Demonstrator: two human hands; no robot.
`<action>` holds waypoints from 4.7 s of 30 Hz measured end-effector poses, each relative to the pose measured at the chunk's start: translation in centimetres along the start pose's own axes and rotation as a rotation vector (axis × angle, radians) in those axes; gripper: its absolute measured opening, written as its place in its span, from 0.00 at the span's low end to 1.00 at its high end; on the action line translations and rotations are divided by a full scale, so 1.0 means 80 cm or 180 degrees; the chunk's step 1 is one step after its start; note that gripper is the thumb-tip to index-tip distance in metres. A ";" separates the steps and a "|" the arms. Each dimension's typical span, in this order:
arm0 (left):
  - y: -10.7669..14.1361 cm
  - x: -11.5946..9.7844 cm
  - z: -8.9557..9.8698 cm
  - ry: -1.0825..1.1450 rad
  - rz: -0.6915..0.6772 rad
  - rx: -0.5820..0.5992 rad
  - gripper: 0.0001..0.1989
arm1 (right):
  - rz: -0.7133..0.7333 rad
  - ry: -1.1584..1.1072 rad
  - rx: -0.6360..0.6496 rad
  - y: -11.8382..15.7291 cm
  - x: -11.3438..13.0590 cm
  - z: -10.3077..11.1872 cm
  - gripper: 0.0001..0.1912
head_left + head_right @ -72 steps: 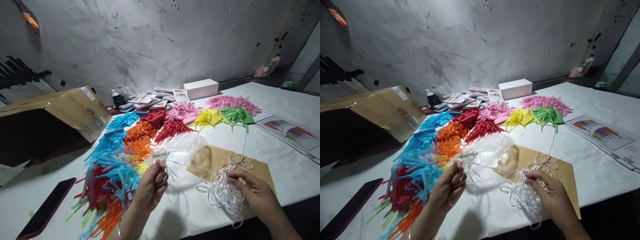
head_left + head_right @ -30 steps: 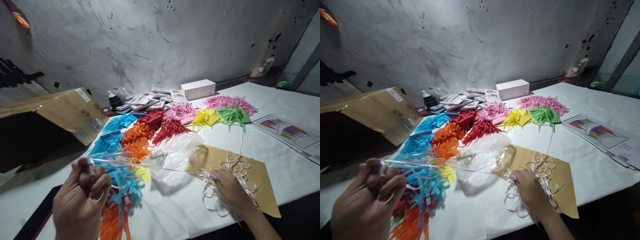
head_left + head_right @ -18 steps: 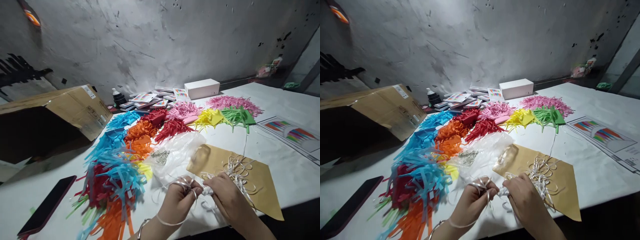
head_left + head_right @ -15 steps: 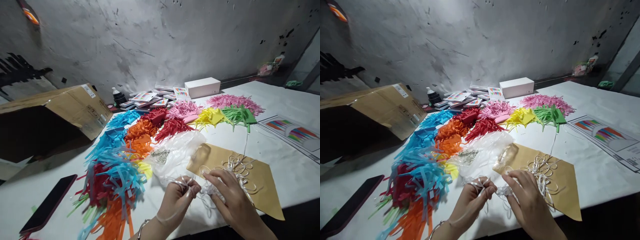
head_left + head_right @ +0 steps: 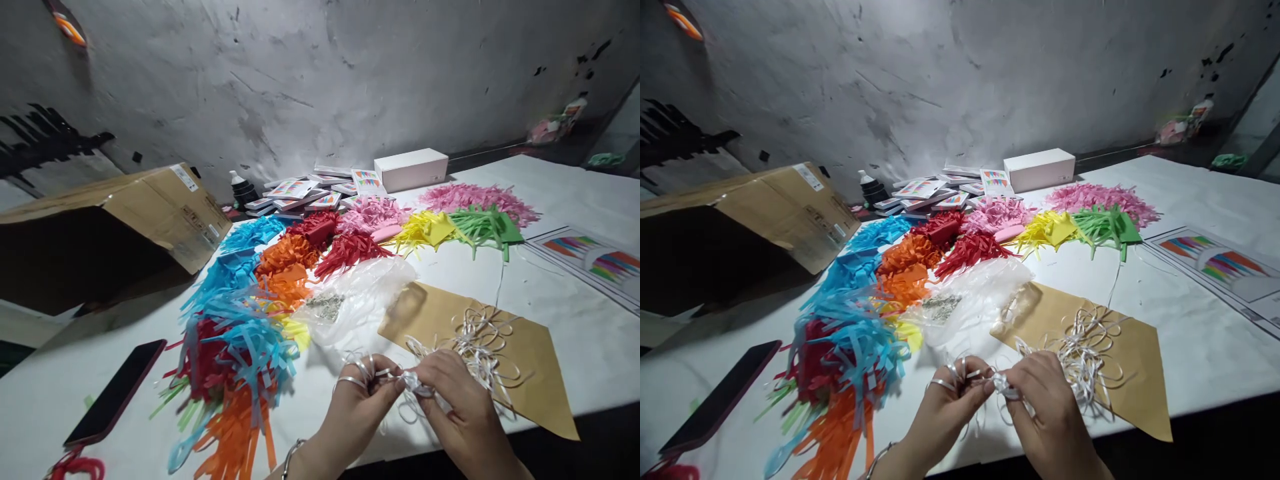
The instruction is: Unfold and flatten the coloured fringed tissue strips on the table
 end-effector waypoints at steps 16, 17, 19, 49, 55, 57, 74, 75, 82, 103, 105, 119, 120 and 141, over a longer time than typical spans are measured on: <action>0.007 0.008 -0.005 -0.0674 0.0352 0.0477 0.13 | -0.0250 0.0121 -0.0191 -0.009 0.004 0.010 0.07; 0.007 0.008 -0.005 -0.0551 0.0415 0.0528 0.14 | -0.0281 0.0113 -0.0196 -0.008 0.004 0.012 0.07; 0.006 0.008 -0.004 -0.0326 0.0449 0.0547 0.16 | -0.0108 0.0074 -0.0225 -0.008 0.011 0.013 0.06; 0.030 -0.048 -0.001 -0.1733 -0.2425 0.0406 0.07 | 0.0754 0.0493 -0.0073 -0.012 0.045 0.002 0.08; 0.016 -0.017 0.006 -0.1202 -0.1468 0.0166 0.04 | -0.0820 -0.0124 0.0337 0.009 0.006 -0.012 0.09; 0.013 -0.008 0.007 -0.1079 -0.1234 0.0093 0.04 | -0.1068 -0.0144 0.0305 0.017 -0.002 -0.011 0.08; 0.022 0.002 0.013 -0.1011 -0.1843 -0.0049 0.09 | 0.0545 0.0519 -0.0353 0.004 0.042 -0.001 0.09; 0.020 0.008 0.013 -0.0953 -0.1621 -0.0085 0.08 | 0.0484 0.0553 -0.0379 0.006 0.040 -0.002 0.08; 0.012 0.009 0.013 -0.0515 -0.0925 -0.0130 0.04 | -0.0686 0.0125 -0.0157 0.016 0.009 -0.003 0.07; 0.018 0.017 0.015 -0.0800 -0.0926 -0.0105 0.02 | 0.0139 0.0565 -0.0472 0.012 0.031 0.002 0.07; 0.018 0.013 0.015 -0.0712 -0.0874 -0.0113 0.03 | -0.0201 0.0433 -0.0462 0.012 0.022 0.005 0.07; 0.031 -0.018 0.007 -0.1134 -0.1433 0.0127 0.05 | 0.0224 0.0257 -0.0415 0.000 0.040 -0.003 0.10; 0.032 -0.022 0.005 -0.1154 -0.1499 0.0164 0.05 | 0.0237 0.0234 -0.0438 0.000 0.040 -0.003 0.10; 0.012 0.012 0.004 -0.0968 0.0018 0.0287 0.03 | -0.0068 0.0079 -0.0153 0.001 0.027 -0.010 0.10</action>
Point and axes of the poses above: each hand's wrist, its own y-axis away from the middle knuckle, its own z-axis out of the back of the hand, x = y × z, the point moved 7 cm from there along -y, towards the middle knuckle, and after that the axes turned 11 degrees about -x, right-handed, at the moved point
